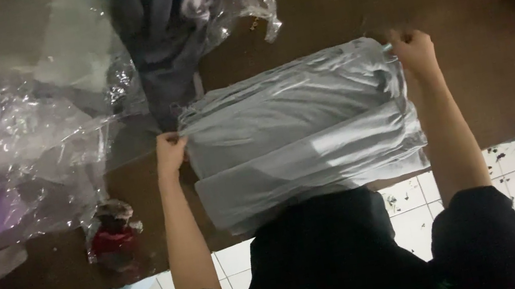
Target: Folding and stacking pieces of grey fabric on a work table.
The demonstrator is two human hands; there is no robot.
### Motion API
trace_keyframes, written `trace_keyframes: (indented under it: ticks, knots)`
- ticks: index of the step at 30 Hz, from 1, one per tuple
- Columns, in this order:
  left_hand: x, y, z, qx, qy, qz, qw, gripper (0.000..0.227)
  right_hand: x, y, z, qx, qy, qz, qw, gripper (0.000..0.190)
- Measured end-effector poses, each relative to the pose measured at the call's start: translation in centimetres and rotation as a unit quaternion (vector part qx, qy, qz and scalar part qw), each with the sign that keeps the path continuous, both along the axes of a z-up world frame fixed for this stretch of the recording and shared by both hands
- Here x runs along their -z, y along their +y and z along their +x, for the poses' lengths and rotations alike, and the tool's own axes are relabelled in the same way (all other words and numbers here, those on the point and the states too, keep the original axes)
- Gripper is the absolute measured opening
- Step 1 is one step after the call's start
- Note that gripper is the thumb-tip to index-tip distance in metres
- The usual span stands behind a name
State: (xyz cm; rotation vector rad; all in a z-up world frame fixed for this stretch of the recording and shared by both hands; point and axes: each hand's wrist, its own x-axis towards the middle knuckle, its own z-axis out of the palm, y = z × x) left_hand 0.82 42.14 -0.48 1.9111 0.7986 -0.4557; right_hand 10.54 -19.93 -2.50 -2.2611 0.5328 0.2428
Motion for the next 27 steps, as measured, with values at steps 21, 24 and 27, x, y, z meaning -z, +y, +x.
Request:
trace_keyframes:
  ticks: [21, 24, 27]
  knots:
    - [2.2, -5.6, -8.5, -0.010, 0.032, 0.053, 0.998, 0.077, -6.5, 5.7, -6.6, 0.001, 0.175, -0.033, 0.984, 0.092]
    - [0.1, -8.0, -7.7, -0.048, 0.008, 0.033, 0.998, 0.064, -7.5, 5.1, -6.3, -0.001, 0.138, -0.011, 0.990, 0.087]
    - [0.1, -10.7, -7.6, -0.046, 0.000, 0.025, 0.999, 0.060, -4.5, 1.7, -6.3, 0.027, 0.133, -0.018, 0.991, 0.086]
